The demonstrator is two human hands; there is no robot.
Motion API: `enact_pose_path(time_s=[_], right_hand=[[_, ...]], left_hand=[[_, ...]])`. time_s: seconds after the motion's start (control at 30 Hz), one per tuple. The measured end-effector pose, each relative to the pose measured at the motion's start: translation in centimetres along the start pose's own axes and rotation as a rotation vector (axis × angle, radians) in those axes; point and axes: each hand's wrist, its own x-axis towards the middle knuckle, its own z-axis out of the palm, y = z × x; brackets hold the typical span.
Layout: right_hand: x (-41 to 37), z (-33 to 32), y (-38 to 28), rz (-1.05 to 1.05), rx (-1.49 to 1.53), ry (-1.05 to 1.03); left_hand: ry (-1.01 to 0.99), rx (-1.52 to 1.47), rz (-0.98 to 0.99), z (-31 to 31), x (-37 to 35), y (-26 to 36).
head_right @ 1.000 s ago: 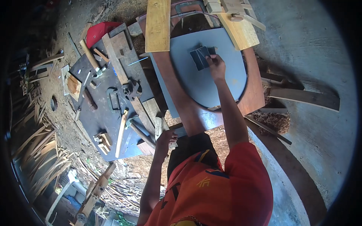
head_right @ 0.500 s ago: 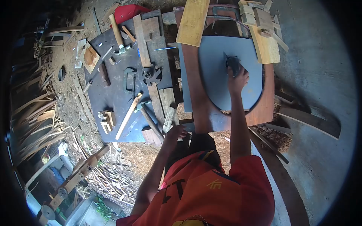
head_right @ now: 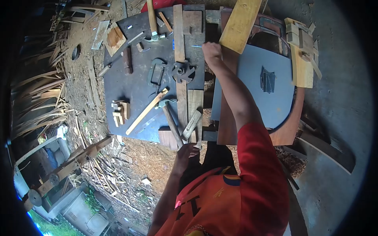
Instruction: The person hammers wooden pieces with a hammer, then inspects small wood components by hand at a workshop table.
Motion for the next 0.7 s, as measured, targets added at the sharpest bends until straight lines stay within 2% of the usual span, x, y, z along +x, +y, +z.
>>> enact_pose_path(time_s=[0.13,0.23,0.33,0.37,0.47,0.57,0.67,0.7], right_hand=[[0.2,-1.0,0.1,-0.017,0.0,-0.031],[-0.9,-1.3,-0.4,0.091,0.042,0.059],[-5.0,-3.8,-1.6,0.16,0.242,0.139],[-6.5,-4.2,-2.2,0.138,0.31,0.3],[-10.4,-5.4,-3.9,0.157,0.526,0.193],[-15.1,-5.1,-6.5,0.137,1.133,-0.097],[-20.0,-11.4,-11.6,0.231,1.486,-0.109],[-21.3,-13.1,-13.6,0.247,1.578,-0.021]], left_hand=[[-0.011,-0.062,0.002,-1.6,-0.7,-2.3],[-0.042,-0.086,0.047,-2.8,-0.9,-2.6],[-0.069,-0.062,0.05,-4.5,-1.2,-2.4],[-0.076,-0.053,0.07,-5.3,-1.0,-2.3],[-0.115,-0.066,0.122,-7.7,-1.4,-2.2],[-0.159,-0.049,0.167,-10.9,-2.2,-0.7],[-0.255,-0.039,0.257,-15.5,-1.9,-2.9],[-0.298,-0.029,0.271,-17.1,-2.2,-3.2]])
